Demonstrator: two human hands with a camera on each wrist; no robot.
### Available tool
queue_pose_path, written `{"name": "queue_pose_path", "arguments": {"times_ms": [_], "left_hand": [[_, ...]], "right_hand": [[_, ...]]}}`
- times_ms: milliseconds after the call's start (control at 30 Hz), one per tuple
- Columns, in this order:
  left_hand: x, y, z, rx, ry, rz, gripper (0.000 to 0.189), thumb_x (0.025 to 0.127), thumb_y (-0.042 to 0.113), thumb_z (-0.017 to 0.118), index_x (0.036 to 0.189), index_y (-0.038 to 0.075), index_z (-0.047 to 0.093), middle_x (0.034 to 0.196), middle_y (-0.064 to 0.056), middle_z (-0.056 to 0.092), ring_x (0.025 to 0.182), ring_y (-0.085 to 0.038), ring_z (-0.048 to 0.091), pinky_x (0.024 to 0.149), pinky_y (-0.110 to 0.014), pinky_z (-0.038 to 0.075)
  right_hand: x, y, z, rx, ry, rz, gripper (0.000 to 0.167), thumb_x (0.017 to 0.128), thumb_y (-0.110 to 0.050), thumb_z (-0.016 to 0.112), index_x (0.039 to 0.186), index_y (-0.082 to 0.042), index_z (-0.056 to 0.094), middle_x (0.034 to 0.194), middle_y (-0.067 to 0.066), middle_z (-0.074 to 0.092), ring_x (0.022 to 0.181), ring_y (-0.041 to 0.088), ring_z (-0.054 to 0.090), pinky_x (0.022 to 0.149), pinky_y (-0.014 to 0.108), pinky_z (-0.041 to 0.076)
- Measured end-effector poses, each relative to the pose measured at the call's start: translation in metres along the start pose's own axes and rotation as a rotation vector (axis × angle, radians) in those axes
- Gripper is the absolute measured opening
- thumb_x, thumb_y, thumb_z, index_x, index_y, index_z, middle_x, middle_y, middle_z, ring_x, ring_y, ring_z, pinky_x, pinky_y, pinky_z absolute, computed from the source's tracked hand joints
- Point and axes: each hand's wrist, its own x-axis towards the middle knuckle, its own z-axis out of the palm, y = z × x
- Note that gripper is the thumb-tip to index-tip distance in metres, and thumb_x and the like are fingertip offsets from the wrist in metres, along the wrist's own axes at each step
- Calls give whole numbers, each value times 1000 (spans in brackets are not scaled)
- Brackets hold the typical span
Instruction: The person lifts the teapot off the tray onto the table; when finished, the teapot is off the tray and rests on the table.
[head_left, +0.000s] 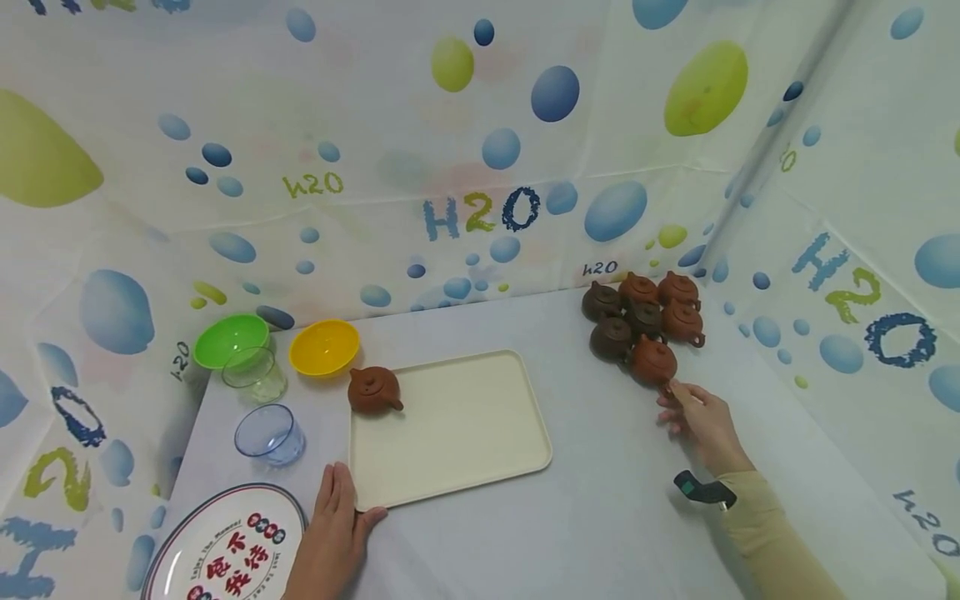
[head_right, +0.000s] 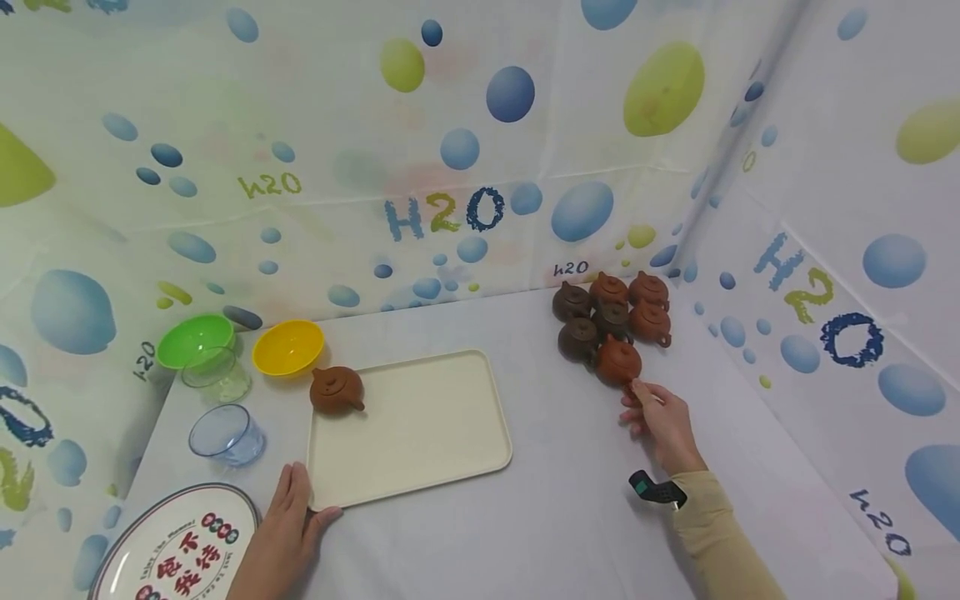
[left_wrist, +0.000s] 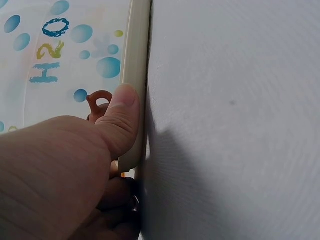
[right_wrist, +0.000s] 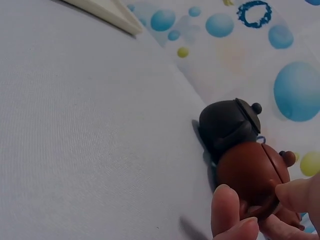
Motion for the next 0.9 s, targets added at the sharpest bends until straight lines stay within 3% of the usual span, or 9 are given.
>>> {"name": "queue_pose_path", "arguments": {"times_ms": [200,367,500,633,767,900], "left_hand": [[0,-1,2,-6,3,2,93,107,34,66,162,-20,13,171,-41,13,162,-56,14,127,-68,30],[-2,-3,1,-8,4,6,95,106,35,67,162,-20,12,171,-40,13,162,-56,14,127,-68,29],[-1,-3,1,-10,8,6,97,106,38,66,162,-20,12,171,-40,12,162,-56,13,127,-68,29],[-1,-3,2,-12,9,4,96,106,36,67,162,-19,12,171,-40,13,162,-56,13,127,-68,29],[-1,-3,1,-10,7,3,96,106,35,67,162,-20,12,171,-40,13,162,-56,13,126,-69,29],[-2,-3,0,-4,10,6,96,106,36,67,162,-20,12,171,-40,13,162,-56,13,126,-69,29]], "right_hand": [[-5,-2,-1,-8,12,3,68,113,-52,47,163,-5,39,94,-21,76,79,1,73,63,20,53],[-9,-3,2,-47,68,-14,65,113,-49,48,164,-8,37,94,-21,78,77,2,75,63,21,54],[-12,-1,5,-120,121,-56,60,114,-43,50,161,-7,41,99,-15,79,74,2,75,62,22,54],[-16,1,8,-156,165,-67,62,112,-37,55,165,-11,35,110,-2,77,74,2,74,63,23,53],[-23,0,11,-116,205,-62,75,109,-32,63,170,-15,24,113,4,75,72,3,73,62,24,53],[-34,-8,17,-80,201,-83,76,108,-29,66,170,-17,23,115,2,71,74,2,73,62,22,55]]}}
